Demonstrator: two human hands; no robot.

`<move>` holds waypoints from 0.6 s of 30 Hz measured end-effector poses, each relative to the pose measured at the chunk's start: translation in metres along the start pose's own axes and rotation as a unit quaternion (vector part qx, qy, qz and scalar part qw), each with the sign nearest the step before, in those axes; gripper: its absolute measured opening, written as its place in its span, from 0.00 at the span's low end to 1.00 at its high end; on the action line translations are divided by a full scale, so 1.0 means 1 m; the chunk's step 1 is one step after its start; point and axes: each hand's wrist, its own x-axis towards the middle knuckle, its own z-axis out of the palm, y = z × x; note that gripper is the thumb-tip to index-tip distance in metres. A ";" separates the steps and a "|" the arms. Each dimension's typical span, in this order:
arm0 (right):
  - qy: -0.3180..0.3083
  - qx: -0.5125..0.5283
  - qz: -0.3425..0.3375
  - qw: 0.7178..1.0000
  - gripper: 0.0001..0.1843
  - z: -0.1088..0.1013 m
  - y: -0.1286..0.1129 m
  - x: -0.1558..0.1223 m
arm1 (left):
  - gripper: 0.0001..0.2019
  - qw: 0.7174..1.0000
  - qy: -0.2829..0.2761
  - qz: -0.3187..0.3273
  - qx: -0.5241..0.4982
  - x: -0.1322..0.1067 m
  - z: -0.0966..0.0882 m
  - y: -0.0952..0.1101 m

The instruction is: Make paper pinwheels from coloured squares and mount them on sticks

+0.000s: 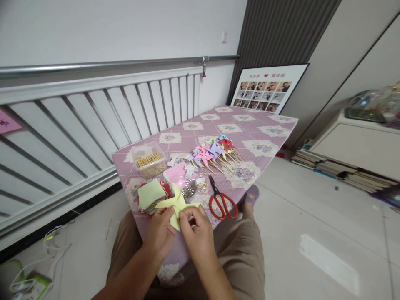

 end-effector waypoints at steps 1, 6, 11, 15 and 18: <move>0.008 -0.002 -0.001 1.000 0.11 0.000 0.000 0.000 | 0.09 1.000 0.000 0.002 0.000 -0.001 0.001 0.000; 0.026 -0.007 -0.002 1.000 0.12 0.000 -0.003 0.002 | 0.12 1.000 -0.007 0.008 -0.008 -0.005 0.002 -0.001; 0.034 -0.013 -0.004 0.999 0.12 0.000 -0.004 0.002 | 0.13 1.000 -0.010 0.016 -0.013 -0.007 0.003 -0.001; 0.031 -0.020 -0.009 0.999 0.12 0.000 -0.004 0.002 | 0.13 1.000 -0.002 0.016 0.004 -0.007 0.004 -0.002; 0.034 -0.020 -0.011 0.999 0.12 -0.001 -0.004 0.002 | 0.13 1.000 0.014 0.011 0.019 -0.007 0.005 -0.002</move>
